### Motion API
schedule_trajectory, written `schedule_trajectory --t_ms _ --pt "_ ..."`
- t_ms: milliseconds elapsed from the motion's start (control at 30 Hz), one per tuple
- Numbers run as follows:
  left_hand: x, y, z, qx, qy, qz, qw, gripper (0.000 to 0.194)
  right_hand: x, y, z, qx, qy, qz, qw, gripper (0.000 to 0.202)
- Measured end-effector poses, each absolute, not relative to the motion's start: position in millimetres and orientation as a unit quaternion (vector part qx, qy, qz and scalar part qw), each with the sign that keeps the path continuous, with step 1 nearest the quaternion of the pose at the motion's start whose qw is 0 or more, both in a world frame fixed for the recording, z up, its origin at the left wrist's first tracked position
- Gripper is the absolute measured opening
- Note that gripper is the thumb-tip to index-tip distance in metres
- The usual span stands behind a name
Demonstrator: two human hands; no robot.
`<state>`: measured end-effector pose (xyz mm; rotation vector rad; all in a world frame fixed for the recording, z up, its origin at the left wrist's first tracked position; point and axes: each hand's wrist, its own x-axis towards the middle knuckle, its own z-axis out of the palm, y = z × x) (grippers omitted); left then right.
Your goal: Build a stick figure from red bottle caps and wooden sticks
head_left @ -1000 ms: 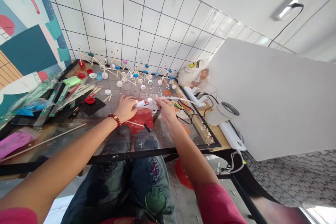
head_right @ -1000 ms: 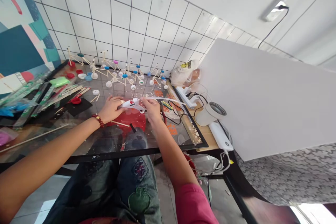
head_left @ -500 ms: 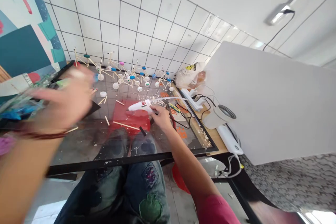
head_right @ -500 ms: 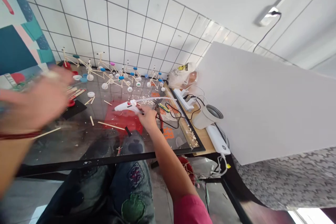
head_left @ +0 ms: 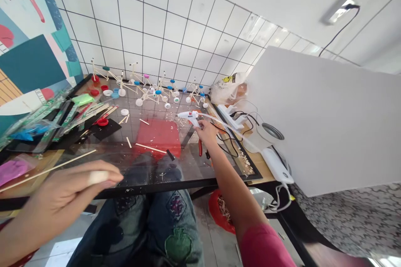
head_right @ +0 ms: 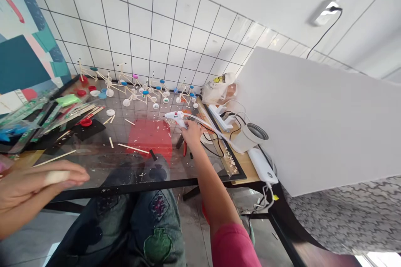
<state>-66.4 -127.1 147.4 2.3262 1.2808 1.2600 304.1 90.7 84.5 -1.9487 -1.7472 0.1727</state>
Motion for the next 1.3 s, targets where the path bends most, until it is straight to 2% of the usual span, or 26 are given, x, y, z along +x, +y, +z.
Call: schedule_trajectory --t_ms 133,267,433,600,800,967,1100,1200,1300 --pt "-41 -97 158 0.780 0.450 0.426 0.094 0.012 300 94 86 -0.738 -0.631 0.042 0.234 0.025" --pt "-31 -77 157 0.739 0.523 0.400 0.145 0.028 301 99 97 -0.723 -0.653 0.046 0.223 0.024" --pt "-22 -56 141 0.749 0.506 0.362 0.229 0.033 344 91 120 -0.719 -0.640 0.029 0.269 0.027" --pt "-19 -45 136 0.748 0.515 0.341 0.244 0.029 377 63 125 -0.732 -0.610 0.035 0.302 0.024" --pt "-20 -24 135 0.687 0.610 0.318 0.236 0.034 301 40 105 -0.677 -0.652 0.108 0.323 0.020" --pt "-25 -1 120 0.707 0.581 0.330 0.230 0.036 256 30 80 -0.667 -0.660 0.150 0.312 0.017" --pt "-30 9 110 0.733 0.536 0.340 0.244 0.031 289 34 83 -0.673 -0.645 0.144 0.333 0.016" --pt "-30 12 110 0.741 0.534 0.323 0.247 0.027 335 35 93 -0.700 -0.621 0.089 0.342 0.019" --pt "-28 13 113 0.747 0.541 0.306 0.236 0.037 370 32 93 -0.742 -0.584 0.076 0.320 0.024"
